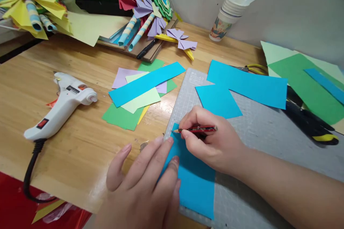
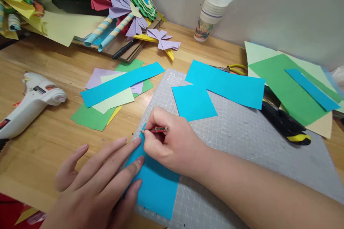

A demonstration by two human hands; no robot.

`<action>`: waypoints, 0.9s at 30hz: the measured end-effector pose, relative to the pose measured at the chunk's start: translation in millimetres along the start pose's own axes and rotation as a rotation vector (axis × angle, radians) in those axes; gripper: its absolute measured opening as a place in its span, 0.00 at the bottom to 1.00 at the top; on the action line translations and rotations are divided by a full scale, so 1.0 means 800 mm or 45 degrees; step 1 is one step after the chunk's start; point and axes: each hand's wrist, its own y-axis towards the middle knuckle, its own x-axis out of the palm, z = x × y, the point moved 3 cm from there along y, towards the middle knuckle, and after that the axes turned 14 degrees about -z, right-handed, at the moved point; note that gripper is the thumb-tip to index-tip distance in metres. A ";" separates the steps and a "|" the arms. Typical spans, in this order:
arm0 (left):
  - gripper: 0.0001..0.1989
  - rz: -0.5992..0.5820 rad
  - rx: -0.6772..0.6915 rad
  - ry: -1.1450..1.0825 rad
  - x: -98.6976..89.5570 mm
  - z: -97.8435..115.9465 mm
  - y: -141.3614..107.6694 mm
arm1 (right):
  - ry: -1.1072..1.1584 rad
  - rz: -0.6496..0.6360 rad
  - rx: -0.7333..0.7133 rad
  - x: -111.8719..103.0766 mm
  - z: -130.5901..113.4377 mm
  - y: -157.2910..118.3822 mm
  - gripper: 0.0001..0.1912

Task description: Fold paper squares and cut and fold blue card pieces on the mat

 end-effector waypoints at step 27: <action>0.10 -0.036 -0.003 0.022 -0.001 -0.002 -0.004 | -0.001 -0.094 -0.030 0.000 0.000 -0.003 0.06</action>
